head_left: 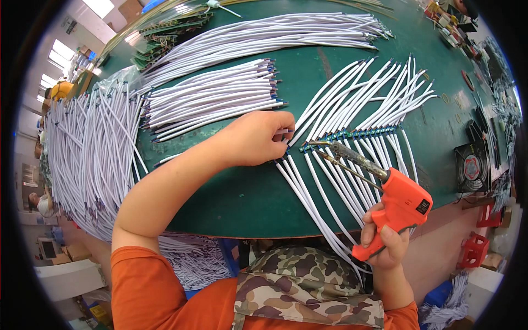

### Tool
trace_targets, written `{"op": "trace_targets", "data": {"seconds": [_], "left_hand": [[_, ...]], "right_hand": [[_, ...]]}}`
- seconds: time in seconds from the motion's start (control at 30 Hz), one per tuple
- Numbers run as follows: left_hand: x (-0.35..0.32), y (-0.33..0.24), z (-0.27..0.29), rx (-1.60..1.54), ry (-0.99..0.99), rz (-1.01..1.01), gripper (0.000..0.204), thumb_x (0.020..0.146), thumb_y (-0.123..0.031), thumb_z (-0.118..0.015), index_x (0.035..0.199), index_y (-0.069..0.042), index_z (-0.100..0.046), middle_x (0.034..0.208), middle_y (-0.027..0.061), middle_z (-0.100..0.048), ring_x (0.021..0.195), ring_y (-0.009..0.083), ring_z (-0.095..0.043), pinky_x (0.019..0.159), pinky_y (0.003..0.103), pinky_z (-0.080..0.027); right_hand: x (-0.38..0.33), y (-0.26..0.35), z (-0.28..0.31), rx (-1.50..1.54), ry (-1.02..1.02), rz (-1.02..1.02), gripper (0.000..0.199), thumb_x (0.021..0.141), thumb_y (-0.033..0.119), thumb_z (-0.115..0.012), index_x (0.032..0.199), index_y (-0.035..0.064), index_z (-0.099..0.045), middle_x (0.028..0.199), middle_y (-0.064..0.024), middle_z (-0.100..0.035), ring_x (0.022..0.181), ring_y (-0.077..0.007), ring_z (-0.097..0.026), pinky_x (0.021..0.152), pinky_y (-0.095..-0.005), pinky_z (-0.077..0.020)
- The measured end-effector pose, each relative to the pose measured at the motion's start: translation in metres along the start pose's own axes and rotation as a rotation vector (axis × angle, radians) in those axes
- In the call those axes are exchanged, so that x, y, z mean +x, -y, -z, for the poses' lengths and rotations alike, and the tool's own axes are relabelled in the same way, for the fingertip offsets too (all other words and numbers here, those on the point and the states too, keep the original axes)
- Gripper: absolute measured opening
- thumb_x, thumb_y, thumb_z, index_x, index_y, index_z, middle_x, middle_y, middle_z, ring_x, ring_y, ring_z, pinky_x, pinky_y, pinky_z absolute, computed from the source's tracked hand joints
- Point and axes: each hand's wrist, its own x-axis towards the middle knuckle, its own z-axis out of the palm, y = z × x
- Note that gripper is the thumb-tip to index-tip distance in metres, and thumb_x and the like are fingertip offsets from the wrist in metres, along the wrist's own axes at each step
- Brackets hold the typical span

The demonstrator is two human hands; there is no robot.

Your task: The person solders wires to circuit boards using a soldering iron, aligns and connects additional wires into the circuit boards by hand, and solders the connections using the soldering iron.

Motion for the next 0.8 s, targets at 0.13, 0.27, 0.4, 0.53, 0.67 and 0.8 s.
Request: {"op": "trace_targets", "data": {"seconds": [0.13,0.27,0.4,0.53,0.67,0.8], "left_hand": [[0.009,-0.005,0.008,0.016,0.129,0.082,0.015,0.079,-0.007,-0.065,0.091,-0.005,-0.056,0.077,0.0073,-0.058,0.072,0.0189,-0.056,0.066,0.035,-0.046],[0.015,-0.014,0.009,0.085,0.19,0.148,0.018,0.078,-0.01,-0.066,0.094,-0.005,-0.06,0.088,0.0142,-0.067,0.086,0.035,-0.066,0.077,0.042,-0.051],[0.017,-0.016,0.001,0.194,0.132,0.164,0.017,0.078,-0.009,-0.065,0.093,-0.005,-0.058,0.086,0.0158,-0.066,0.086,0.0373,-0.065,0.075,0.044,-0.05],[0.017,-0.013,0.01,0.135,0.191,0.148,0.013,0.081,-0.008,-0.065,0.09,-0.004,-0.057,0.08,0.0119,-0.063,0.077,0.0282,-0.062,0.07,0.04,-0.048],[0.005,-0.003,0.014,-0.012,0.176,0.125,0.01,0.086,-0.009,-0.066,0.091,-0.004,-0.06,0.08,0.0042,-0.06,0.077,0.0146,-0.057,0.07,0.033,-0.047],[-0.01,0.01,0.012,-0.184,0.086,0.095,0.015,0.087,-0.009,-0.07,0.1,-0.003,-0.066,0.085,0.0018,-0.059,0.08,0.0103,-0.055,0.074,0.028,-0.048]], "right_hand": [[0.001,0.0,-0.001,0.013,0.004,-0.006,0.06,0.087,0.018,-0.072,0.133,-0.0124,-0.048,0.105,-0.0259,-0.068,0.061,-0.0187,-0.065,0.061,-0.0291,-0.0566],[0.002,0.0,0.0,0.015,0.013,-0.002,0.06,0.087,0.019,-0.072,0.132,-0.0121,-0.049,0.105,-0.0258,-0.068,0.061,-0.0186,-0.065,0.06,-0.029,-0.0562],[0.001,-0.001,-0.001,0.032,0.008,0.01,0.058,0.087,0.019,-0.072,0.131,-0.012,-0.05,0.105,-0.026,-0.068,0.061,-0.0185,-0.065,0.059,-0.0287,-0.0558],[0.002,0.001,0.0,0.048,0.01,0.011,0.057,0.088,0.019,-0.071,0.13,-0.0116,-0.05,0.105,-0.0256,-0.067,0.061,-0.0183,-0.065,0.057,-0.0277,-0.0547],[0.002,0.001,0.002,0.081,0.009,0.002,0.053,0.088,0.019,-0.07,0.127,-0.0112,-0.052,0.104,-0.0248,-0.067,0.062,-0.018,-0.065,0.055,-0.0272,-0.054],[-0.002,0.001,0.002,0.091,-0.001,0.006,0.049,0.088,0.019,-0.07,0.123,-0.0112,-0.054,0.105,-0.0245,-0.067,0.063,-0.018,-0.065,0.055,-0.0274,-0.0542]]}}
